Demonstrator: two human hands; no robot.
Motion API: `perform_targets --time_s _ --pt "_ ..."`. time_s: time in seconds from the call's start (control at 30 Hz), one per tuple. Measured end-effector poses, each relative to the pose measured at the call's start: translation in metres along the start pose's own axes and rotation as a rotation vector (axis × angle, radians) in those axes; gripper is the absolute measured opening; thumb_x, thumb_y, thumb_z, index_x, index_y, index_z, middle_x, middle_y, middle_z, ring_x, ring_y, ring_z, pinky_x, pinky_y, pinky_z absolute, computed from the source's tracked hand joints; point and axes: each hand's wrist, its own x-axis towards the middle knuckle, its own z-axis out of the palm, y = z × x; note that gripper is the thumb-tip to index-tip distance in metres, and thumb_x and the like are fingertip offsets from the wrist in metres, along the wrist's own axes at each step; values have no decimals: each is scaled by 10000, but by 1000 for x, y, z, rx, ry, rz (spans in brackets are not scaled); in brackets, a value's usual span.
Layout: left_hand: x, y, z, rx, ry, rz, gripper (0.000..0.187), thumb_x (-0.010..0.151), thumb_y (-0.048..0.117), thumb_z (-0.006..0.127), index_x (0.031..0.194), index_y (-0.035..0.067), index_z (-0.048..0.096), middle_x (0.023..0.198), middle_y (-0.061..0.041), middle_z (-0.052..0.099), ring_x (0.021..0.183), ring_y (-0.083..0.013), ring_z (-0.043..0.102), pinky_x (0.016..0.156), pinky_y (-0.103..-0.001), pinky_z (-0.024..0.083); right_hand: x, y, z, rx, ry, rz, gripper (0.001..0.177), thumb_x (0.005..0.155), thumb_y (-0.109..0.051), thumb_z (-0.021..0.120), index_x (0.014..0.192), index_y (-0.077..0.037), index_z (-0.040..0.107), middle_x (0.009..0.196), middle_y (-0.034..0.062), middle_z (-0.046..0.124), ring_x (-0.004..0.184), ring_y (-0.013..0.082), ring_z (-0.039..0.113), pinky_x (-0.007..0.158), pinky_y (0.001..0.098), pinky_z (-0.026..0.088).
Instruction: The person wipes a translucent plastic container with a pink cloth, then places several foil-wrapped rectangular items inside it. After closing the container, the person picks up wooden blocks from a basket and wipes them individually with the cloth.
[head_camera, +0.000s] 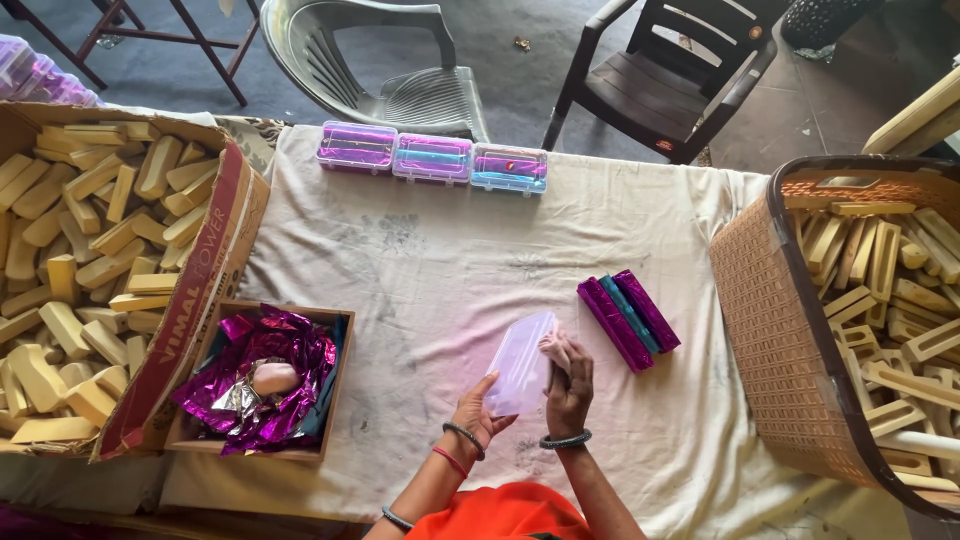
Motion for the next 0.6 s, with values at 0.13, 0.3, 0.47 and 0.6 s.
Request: perform_targets --time_s 0.13,0.3,0.47,0.6 --pt "11 1 -7 2 26 -37 567 911 405 738 1351 95 559 1247 -160 686 950 -275 722 630 -347 648 -3 -9 -2 103 -117 165 280 1013 -32 548 1266 -93 650 1297 93 640 1166 205 653 862 317 581" --pt "33 -4 -21 -52 82 55 565 946 463 595 1390 119 532 1275 -162 659 1006 -320 685 684 -409 634 -27 -19 -11 243 -243 460 295 991 -42 556 1235 -110 707 1269 43 636 830 205 607 607 348 516" --pt "11 11 3 -201 76 84 550 1015 434 495 1451 104 445 1333 -186 610 1052 -358 679 785 -450 648 -31 -17 -7 449 -113 291 240 1034 -32 557 1228 -103 678 1289 56 625 1177 158 610 1008 293 507" --pt "-12 13 23 -17 43 61 533 1030 468 433 1448 141 477 1287 -156 656 1037 -283 697 796 -388 635 -22 -27 0 -34 -162 -166 283 947 -6 605 1172 -118 734 1382 67 595 1308 243 533 1058 324 528"
